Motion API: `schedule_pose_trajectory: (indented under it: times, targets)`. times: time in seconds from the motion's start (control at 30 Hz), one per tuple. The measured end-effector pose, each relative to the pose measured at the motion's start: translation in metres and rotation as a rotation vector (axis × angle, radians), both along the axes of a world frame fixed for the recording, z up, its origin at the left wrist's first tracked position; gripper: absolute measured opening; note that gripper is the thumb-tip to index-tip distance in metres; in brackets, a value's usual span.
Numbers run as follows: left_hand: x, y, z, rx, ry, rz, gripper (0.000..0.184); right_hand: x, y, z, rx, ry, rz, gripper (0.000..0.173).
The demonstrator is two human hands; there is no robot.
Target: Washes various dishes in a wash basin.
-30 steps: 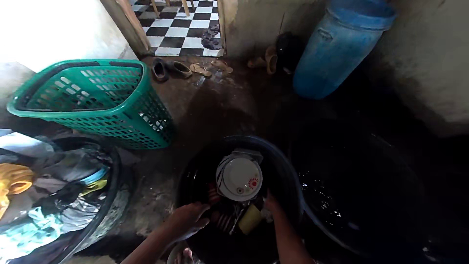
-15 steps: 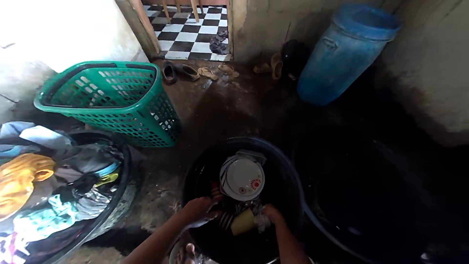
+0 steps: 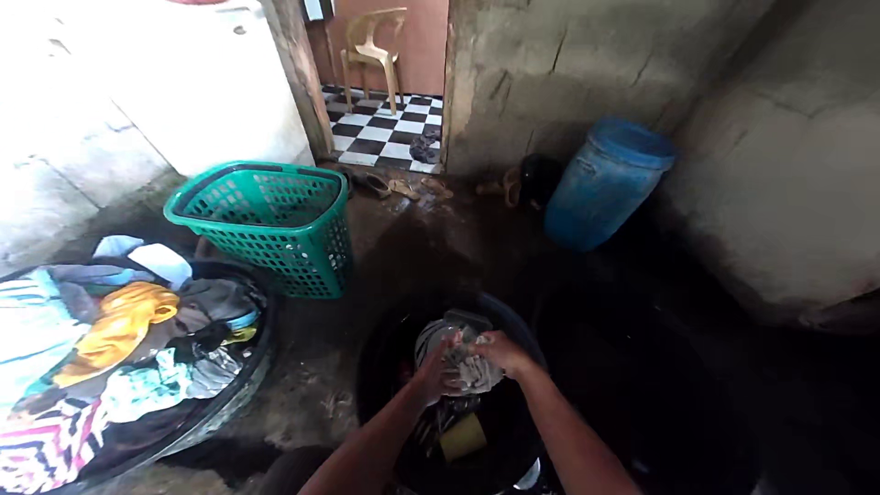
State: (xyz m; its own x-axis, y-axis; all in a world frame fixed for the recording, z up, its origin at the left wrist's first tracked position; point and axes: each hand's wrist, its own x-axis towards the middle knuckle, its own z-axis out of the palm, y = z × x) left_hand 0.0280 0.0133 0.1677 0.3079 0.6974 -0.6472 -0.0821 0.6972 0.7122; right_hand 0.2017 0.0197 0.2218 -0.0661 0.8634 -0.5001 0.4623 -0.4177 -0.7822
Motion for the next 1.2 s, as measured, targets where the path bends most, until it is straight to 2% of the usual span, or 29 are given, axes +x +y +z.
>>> schedule_pose_trajectory:
  times: [0.2, 0.3, 0.43, 0.57, 0.67, 0.73, 0.83, 0.9, 0.97, 1.07, 1.2]
  targets:
    - [0.004, 0.015, 0.007, 0.134, -0.310, 0.274, 0.055, -0.026, -0.007, 0.044, 0.115, 0.061, -0.064, 0.030]
    - [-0.004, 0.016, 0.017, 0.113, -0.294, 0.308, 0.054, -0.027, -0.005, 0.087, 0.196, 0.108, -0.131, 0.026]
    - [-0.005, 0.011, 0.020, 0.091, -0.264, 0.296, 0.054, -0.025, -0.003, 0.152, 0.352, 0.323, -0.334, 0.015]
    - [0.002, 0.002, 0.016, 0.074, -0.308, 0.253, 0.053, -0.030, 0.000, 0.176, 0.493, 0.587, -0.582, 0.009]
    - [0.007, -0.003, 0.026, 0.057, -0.399, 0.261, 0.054, -0.036, 0.004, 0.161, 0.558, 0.666, -0.709, 0.011]
    - [0.008, -0.003, 0.029, 0.074, -0.460, 0.277, 0.055, -0.039, 0.004, 0.133, 0.555, 0.560, -0.693, 0.011]
    - [0.005, 0.001, 0.031, 0.129, -0.523, 0.295, 0.054, -0.043, -0.011, 0.083, 0.582, 0.187, -0.457, 0.022]
    - [0.000, 0.003, 0.033, 0.132, -0.521, 0.288, 0.052, -0.046, -0.030, 0.062, 0.570, -0.080, -0.198, 0.039]
    - [-0.004, 0.004, 0.032, 0.099, -0.492, 0.270, 0.047, -0.045, -0.046, 0.041, 0.629, -0.250, 0.048, 0.055]
    - [-0.013, 0.009, 0.032, 0.030, -0.343, 0.202, 0.041, -0.031, -0.063, 0.013, 0.723, -0.248, 0.279, 0.066]
    - [-0.013, 0.013, 0.036, -0.039, -0.114, 0.030, 0.037, -0.013, -0.059, -0.008, 0.677, -0.177, 0.297, 0.060]
